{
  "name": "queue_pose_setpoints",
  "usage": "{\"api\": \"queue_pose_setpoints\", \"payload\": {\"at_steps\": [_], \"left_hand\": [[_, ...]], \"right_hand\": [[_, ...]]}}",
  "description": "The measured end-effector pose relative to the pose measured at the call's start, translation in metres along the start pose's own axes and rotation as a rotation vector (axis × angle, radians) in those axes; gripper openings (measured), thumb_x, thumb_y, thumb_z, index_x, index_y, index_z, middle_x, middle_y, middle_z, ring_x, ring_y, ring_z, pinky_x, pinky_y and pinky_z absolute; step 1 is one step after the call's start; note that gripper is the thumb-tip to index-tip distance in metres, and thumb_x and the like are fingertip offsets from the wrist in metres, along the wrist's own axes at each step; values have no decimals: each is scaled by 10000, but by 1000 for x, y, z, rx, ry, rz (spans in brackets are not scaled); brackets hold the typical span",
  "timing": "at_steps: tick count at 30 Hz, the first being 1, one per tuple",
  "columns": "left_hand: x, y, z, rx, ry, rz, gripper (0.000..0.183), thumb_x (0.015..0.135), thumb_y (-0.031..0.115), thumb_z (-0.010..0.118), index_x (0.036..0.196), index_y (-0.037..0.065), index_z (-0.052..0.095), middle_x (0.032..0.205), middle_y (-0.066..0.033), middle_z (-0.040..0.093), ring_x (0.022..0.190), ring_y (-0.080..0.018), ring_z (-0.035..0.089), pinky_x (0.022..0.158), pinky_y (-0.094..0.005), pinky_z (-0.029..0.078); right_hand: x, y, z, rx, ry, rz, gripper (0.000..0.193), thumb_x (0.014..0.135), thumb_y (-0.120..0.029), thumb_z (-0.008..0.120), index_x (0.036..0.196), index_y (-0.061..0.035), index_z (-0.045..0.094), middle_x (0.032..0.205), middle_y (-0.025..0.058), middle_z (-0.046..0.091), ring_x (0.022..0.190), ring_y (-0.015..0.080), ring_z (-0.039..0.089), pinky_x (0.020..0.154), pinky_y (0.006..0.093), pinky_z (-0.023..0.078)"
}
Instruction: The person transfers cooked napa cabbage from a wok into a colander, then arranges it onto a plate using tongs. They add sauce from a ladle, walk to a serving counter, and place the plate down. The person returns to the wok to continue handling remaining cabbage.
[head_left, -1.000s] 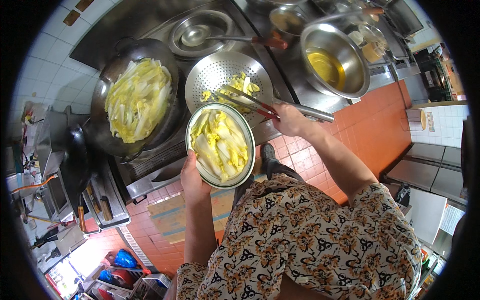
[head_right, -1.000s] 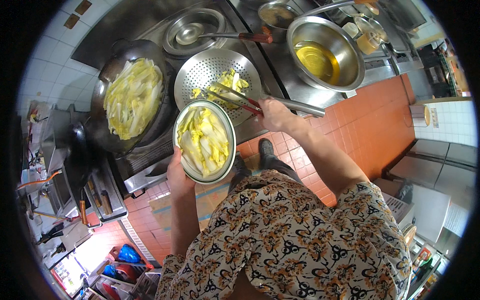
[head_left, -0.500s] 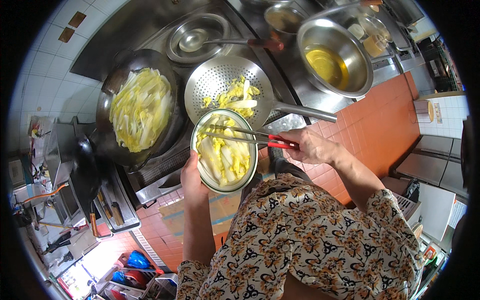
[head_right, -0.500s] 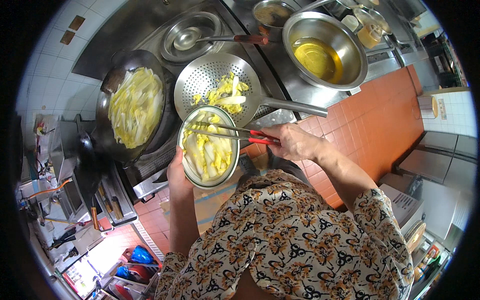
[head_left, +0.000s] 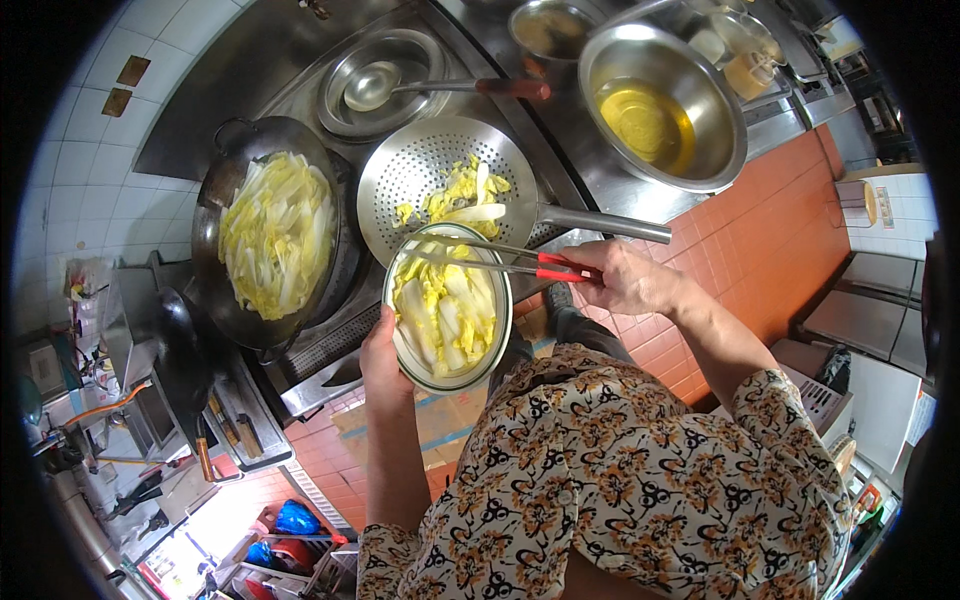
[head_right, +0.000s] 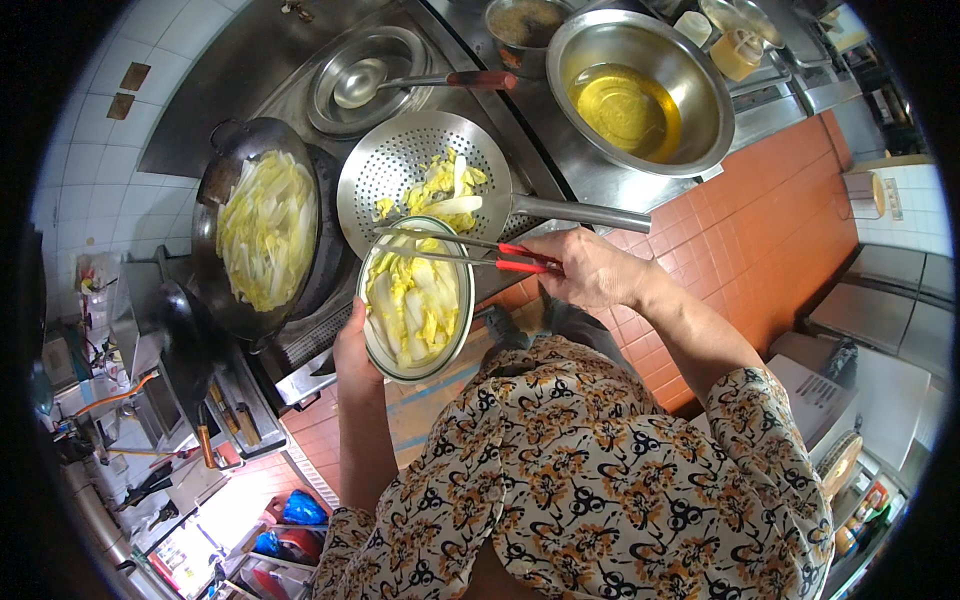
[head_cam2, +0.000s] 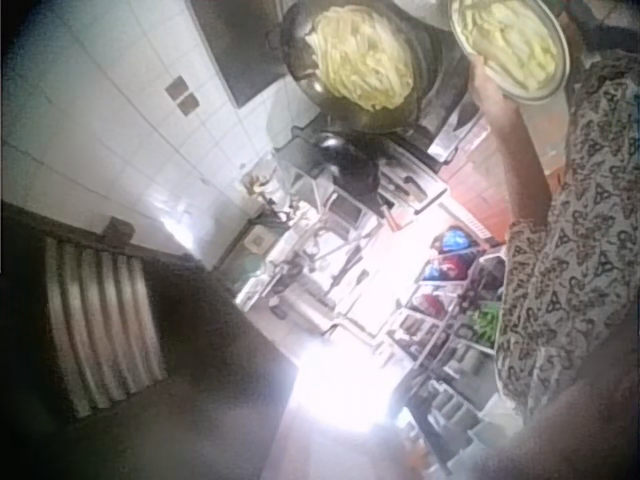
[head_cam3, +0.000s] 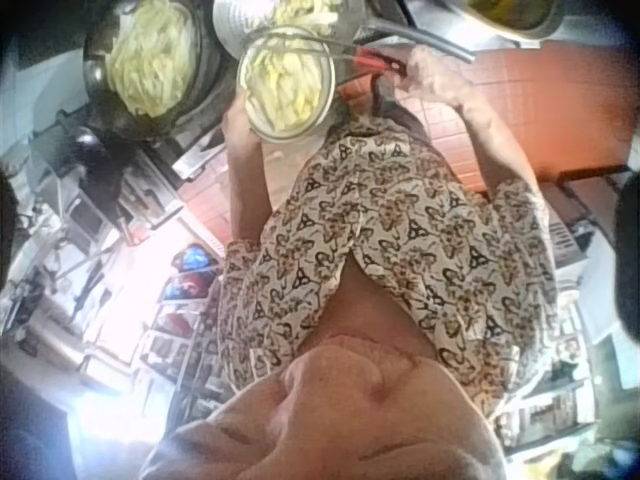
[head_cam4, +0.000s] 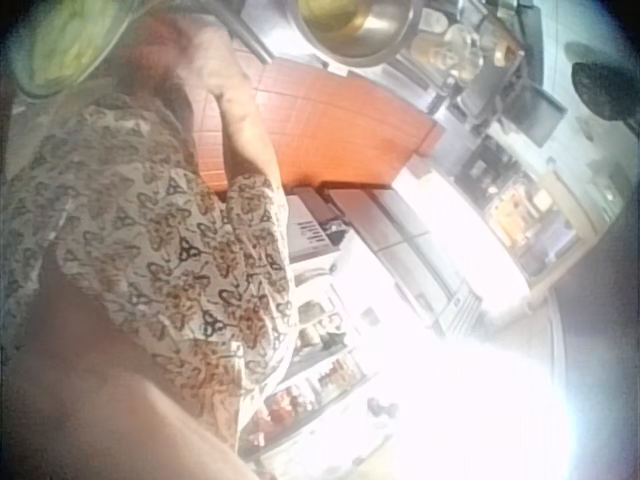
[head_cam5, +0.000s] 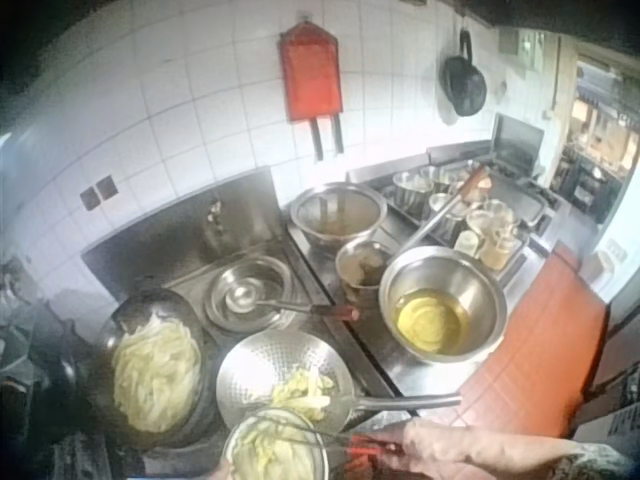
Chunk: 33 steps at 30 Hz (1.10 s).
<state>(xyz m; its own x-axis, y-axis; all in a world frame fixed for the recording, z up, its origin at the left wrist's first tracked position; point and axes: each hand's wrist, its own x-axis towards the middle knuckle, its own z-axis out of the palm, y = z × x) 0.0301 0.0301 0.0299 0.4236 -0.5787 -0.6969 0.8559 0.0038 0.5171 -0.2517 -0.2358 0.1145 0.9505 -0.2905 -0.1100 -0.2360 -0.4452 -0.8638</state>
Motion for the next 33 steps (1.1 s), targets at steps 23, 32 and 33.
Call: {"api": "queue_pose_setpoints", "payload": {"at_steps": [23,32,33], "left_hand": [[-8,75,41,444,114,-129,418,1099,244,492,1334,-74,623,1226,-192,709,1034,-277,725,919,-408,584],[-9,91,58,484,161,-241,442,1113,274,456,1376,-53,594,1238,-192,704,1037,-284,724,929,-420,588],[-8,90,61,463,155,-256,445,1114,277,454,1379,-53,591,1236,-192,704,1036,-286,724,930,-421,588]], "right_hand": [[0,33,12,189,-150,65,393,824,-31,667,1213,18,649,970,237,709,912,395,701,789,453,558],[4,42,9,274,-148,63,356,847,-55,660,1193,27,655,1009,262,710,966,433,696,845,473,550],[4,45,11,259,-139,65,348,848,-62,659,1185,27,658,1003,262,710,963,433,697,844,474,549]]}}
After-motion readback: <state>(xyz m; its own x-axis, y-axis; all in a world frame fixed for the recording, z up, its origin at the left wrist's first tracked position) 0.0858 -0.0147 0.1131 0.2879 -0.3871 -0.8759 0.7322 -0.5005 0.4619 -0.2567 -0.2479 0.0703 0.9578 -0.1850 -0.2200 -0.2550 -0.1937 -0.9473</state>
